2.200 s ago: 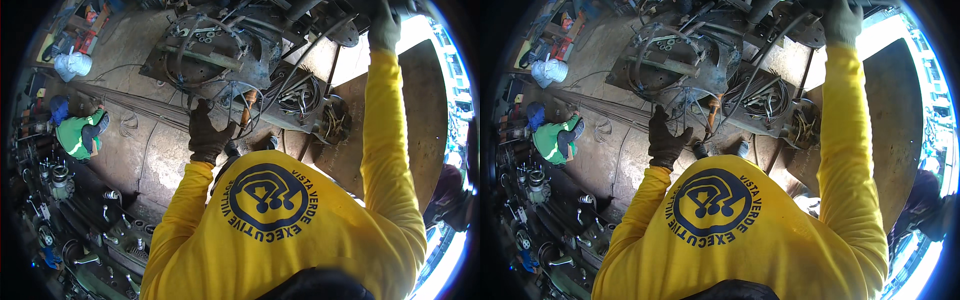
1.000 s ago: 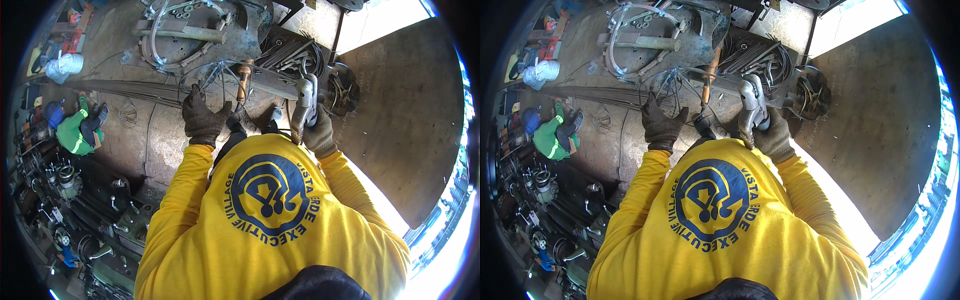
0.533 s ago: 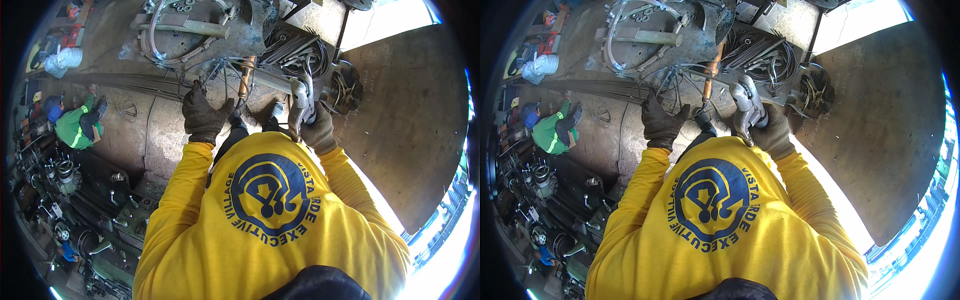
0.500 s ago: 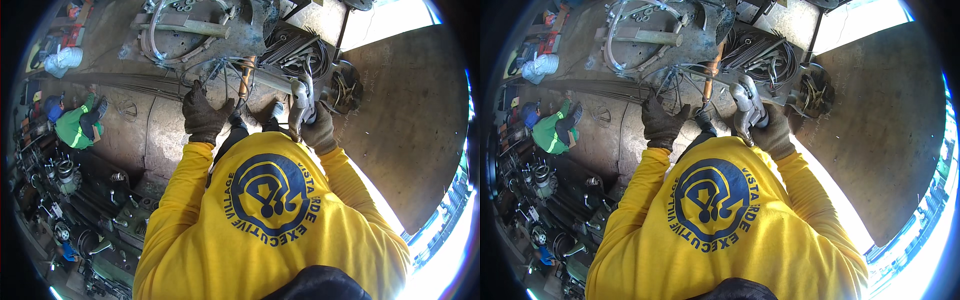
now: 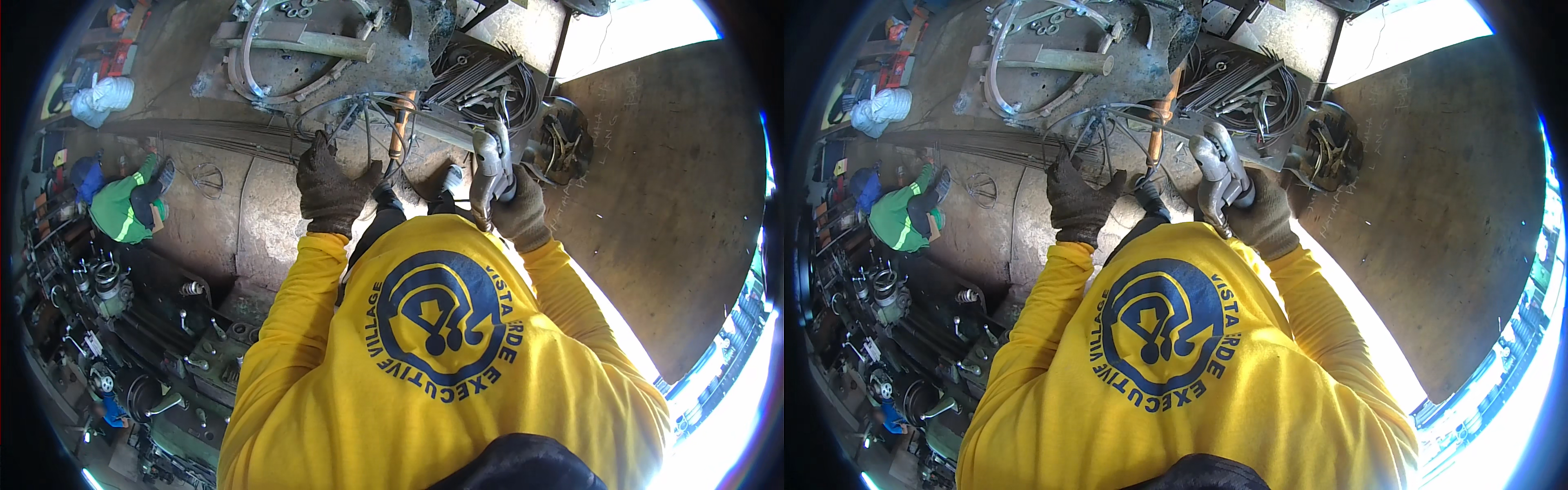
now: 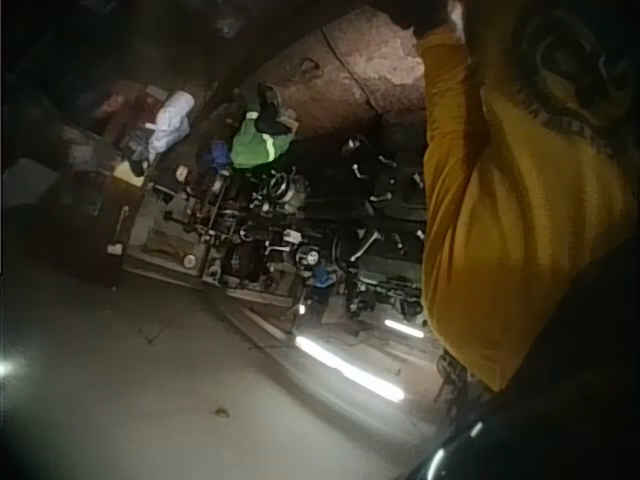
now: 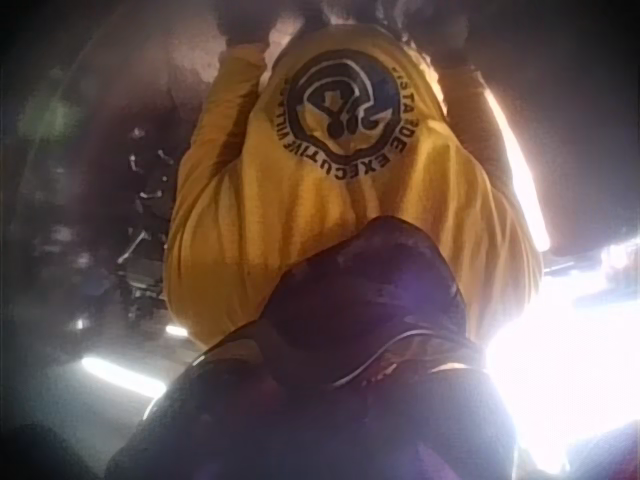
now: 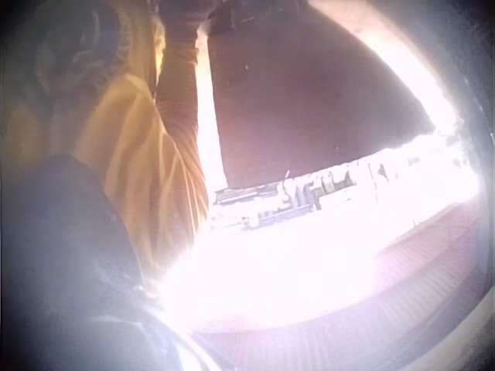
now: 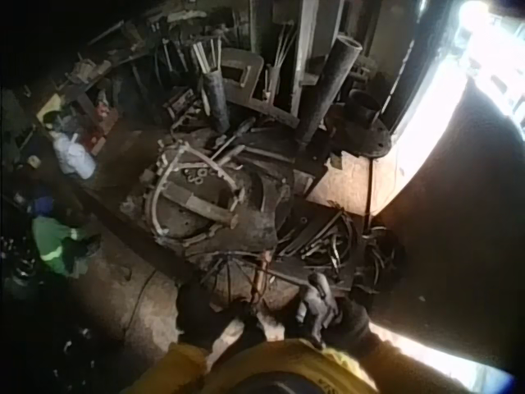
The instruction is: The person welds a circular metal frame to a larger metal assembly using a handheld welding torch. They repeatedly position the frame, weld at multiple points, and use a hammer to tap the frame into place. The person also uses a chipping tool to remove slag from the welds.
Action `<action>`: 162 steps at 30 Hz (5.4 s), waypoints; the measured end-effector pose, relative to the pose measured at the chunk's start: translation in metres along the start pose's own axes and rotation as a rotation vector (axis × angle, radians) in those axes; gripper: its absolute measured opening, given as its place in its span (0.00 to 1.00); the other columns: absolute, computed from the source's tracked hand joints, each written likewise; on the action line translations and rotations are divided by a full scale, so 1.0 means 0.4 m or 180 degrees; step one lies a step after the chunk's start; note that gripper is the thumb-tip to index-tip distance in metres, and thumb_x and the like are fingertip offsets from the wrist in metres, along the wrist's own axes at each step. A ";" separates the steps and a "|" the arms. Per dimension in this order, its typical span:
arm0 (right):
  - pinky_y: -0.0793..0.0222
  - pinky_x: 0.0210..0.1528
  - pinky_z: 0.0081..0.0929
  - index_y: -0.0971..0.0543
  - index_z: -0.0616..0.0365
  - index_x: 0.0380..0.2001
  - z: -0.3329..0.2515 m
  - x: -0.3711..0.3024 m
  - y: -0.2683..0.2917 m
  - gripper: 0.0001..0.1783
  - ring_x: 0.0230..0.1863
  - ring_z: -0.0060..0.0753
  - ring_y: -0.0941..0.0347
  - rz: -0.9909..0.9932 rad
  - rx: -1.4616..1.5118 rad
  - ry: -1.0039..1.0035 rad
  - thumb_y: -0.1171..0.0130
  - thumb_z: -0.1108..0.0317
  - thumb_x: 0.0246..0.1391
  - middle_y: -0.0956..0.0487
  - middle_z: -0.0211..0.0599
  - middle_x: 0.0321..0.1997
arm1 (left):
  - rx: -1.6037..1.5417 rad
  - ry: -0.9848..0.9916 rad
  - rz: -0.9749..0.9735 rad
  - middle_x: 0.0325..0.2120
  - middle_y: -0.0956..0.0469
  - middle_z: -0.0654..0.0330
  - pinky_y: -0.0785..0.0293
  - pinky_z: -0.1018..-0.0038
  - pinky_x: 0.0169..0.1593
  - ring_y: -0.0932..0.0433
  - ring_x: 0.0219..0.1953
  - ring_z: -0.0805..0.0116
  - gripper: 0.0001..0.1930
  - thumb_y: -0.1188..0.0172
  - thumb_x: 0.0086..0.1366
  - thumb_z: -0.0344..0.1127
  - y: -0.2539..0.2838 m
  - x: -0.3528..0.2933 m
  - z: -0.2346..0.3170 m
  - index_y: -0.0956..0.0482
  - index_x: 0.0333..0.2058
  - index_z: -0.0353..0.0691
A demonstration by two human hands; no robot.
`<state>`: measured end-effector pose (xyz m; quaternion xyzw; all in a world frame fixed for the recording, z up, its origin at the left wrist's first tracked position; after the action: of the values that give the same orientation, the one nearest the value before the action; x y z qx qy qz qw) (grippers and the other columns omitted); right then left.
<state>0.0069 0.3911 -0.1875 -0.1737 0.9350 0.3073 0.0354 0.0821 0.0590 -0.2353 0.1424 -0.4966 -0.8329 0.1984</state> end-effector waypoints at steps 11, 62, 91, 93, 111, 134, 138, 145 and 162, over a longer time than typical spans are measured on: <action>0.17 0.51 0.35 0.16 0.59 0.53 0.008 -0.001 0.003 0.25 0.47 0.40 0.10 0.0033 -0.0012 0.0083 0.21 0.65 0.53 0.10 0.47 0.45 | -0.0034 -0.0151 0.0284 0.54 0.20 0.43 0.22 0.51 0.60 0.20 0.57 0.47 0.60 0.15 0.47 0.62 -0.002 -0.005 -0.005 0.31 0.70 0.30; 0.17 0.50 0.37 0.17 0.59 0.54 0.013 -0.002 -0.004 0.26 0.47 0.44 0.10 0.0052 -0.0033 0.0139 0.23 0.64 0.52 0.10 0.51 0.45 | -0.0042 -0.0122 0.0065 0.60 0.24 0.38 0.28 0.47 0.67 0.25 0.62 0.40 0.66 0.19 0.46 0.71 -0.015 -0.004 -0.024 0.35 0.73 0.28; 0.18 0.51 0.34 0.16 0.62 0.53 0.033 0.004 -0.002 0.24 0.48 0.39 0.11 0.0194 0.0441 0.0141 0.24 0.64 0.55 0.11 0.48 0.45 | -0.0439 -0.0063 0.0045 0.59 0.19 0.46 0.17 0.59 0.61 0.17 0.60 0.51 0.59 0.11 0.41 0.45 0.002 0.012 0.001 0.29 0.73 0.37; 0.18 0.51 0.35 0.16 0.61 0.54 0.002 0.004 0.004 0.24 0.48 0.40 0.11 0.0156 0.0316 0.0105 0.24 0.64 0.55 0.11 0.49 0.46 | -0.0536 -0.0125 0.0089 0.59 0.20 0.44 0.17 0.59 0.61 0.17 0.59 0.50 0.62 0.10 0.40 0.46 -0.003 0.010 -0.002 0.32 0.74 0.34; 0.19 0.50 0.34 0.18 0.63 0.54 0.025 0.003 -0.033 0.26 0.43 0.36 0.14 -0.0379 0.1259 -0.0241 0.26 0.65 0.54 0.13 0.44 0.42 | -0.1285 -0.0114 -0.0102 0.61 0.23 0.44 0.23 0.59 0.65 0.19 0.61 0.54 0.52 0.16 0.53 0.50 -0.057 0.003 -0.027 0.32 0.68 0.27; 0.20 0.43 0.36 0.18 0.59 0.48 0.036 -0.005 0.026 0.16 0.38 0.38 0.13 0.0773 0.0123 0.0557 0.31 0.68 0.57 0.14 0.39 0.34 | -0.0473 -0.0678 0.0294 0.63 0.19 0.51 0.29 0.53 0.72 0.22 0.66 0.48 0.50 0.14 0.48 0.46 0.033 -0.005 0.041 0.24 0.70 0.42; 0.19 0.44 0.39 0.18 0.60 0.49 0.072 0.012 0.025 0.19 0.42 0.45 0.11 0.0690 0.0320 0.0222 0.28 0.64 0.58 0.12 0.46 0.38 | -0.0491 -0.0368 0.0198 0.60 0.18 0.48 0.24 0.56 0.67 0.19 0.61 0.48 0.56 0.12 0.45 0.44 0.017 0.002 0.021 0.29 0.73 0.39; 0.20 0.52 0.33 0.20 0.59 0.56 0.079 0.013 0.025 0.23 0.48 0.33 0.14 0.0532 0.0402 0.0056 0.27 0.67 0.60 0.13 0.39 0.48 | -0.0416 -0.0154 0.0081 0.56 0.19 0.43 0.24 0.52 0.64 0.21 0.59 0.45 0.62 0.13 0.44 0.52 0.005 0.010 0.010 0.35 0.73 0.28; 0.18 0.45 0.24 0.22 0.61 0.59 -0.393 0.337 0.511 0.19 0.44 0.24 0.17 0.2376 0.1888 0.1462 0.31 0.67 0.70 0.15 0.35 0.46 | -0.0235 -0.0430 0.0308 0.59 0.19 0.41 0.27 0.53 0.67 0.23 0.62 0.44 0.63 0.14 0.48 0.52 0.031 -0.023 0.018 0.40 0.76 0.28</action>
<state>-0.1837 0.4116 0.0311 0.1256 0.9637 -0.0246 -0.2345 0.0892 0.0637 -0.2207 0.0544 -0.4841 -0.8478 0.2096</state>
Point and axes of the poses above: each hand's wrist, its own x-axis towards the middle knuckle, its own y-axis out of the back of the hand, z = x × y, the point moved 8 cm from there along x, towards the middle knuckle
